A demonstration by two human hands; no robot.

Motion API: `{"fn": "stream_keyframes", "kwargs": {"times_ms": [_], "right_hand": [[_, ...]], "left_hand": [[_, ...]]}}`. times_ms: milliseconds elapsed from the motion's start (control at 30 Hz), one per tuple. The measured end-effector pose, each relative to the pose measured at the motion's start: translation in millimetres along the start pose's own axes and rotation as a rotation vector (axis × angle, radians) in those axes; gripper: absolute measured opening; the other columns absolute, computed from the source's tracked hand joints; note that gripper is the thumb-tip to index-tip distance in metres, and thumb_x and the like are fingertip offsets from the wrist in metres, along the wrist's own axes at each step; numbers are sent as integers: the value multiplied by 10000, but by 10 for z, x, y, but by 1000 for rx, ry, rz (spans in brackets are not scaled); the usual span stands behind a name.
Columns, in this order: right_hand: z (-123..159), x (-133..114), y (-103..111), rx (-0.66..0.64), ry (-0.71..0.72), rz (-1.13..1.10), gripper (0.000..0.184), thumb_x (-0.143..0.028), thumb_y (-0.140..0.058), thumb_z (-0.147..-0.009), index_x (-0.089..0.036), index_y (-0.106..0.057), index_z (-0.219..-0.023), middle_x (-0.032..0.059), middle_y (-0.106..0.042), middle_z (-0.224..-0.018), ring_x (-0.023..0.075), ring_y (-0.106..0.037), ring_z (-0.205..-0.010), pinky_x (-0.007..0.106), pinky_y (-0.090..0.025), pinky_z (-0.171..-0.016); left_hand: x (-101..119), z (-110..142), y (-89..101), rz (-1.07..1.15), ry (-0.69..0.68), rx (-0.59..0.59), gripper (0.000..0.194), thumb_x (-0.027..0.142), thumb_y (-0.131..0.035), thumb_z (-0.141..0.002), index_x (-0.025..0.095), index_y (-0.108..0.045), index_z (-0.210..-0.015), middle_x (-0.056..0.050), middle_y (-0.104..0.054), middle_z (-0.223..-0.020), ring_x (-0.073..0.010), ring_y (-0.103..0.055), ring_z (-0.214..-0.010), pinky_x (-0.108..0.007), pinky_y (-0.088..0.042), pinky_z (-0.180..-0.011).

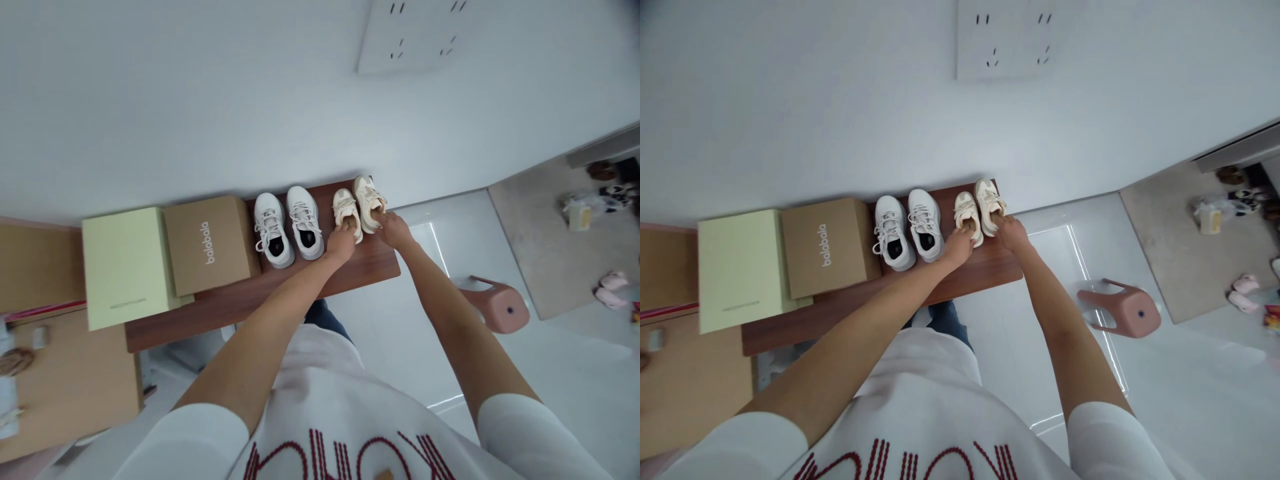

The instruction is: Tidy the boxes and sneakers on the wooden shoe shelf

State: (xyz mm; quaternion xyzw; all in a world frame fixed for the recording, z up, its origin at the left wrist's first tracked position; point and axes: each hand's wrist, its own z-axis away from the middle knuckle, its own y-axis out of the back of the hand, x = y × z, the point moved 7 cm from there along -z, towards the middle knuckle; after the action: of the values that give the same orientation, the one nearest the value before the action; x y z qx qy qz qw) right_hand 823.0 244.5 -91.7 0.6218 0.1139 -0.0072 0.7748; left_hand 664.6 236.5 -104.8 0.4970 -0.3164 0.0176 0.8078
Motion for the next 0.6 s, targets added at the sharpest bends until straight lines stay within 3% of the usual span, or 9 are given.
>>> {"fn": "stream_keyframes", "kwargs": {"times_ms": [333,600], "right_hand": [[-138,-205,7,-28,-4,84,334,-133,-668,-889,-141,-617,-1219,218,-694,-1262,338,-573,-1203,425,-450,-959],[-195,-227,-56,-10,20,134,302,-124,-660,-869,-144,-636,-1170,218,-715,-1218,333,-598,-1130,420,-469,-909]], "left_hand": [[-19,3,109,-129,3,3,321,162,-468,-1002,75,-613,-1275,-237,-652,-1262,-328,-506,-1347,-434,-453,-1072],[-15,-99,120,-223,-5,5,321,147,-434,-1008,97,-629,-1257,-200,-686,-1225,-296,-546,-1306,-399,-488,-1033]]}}
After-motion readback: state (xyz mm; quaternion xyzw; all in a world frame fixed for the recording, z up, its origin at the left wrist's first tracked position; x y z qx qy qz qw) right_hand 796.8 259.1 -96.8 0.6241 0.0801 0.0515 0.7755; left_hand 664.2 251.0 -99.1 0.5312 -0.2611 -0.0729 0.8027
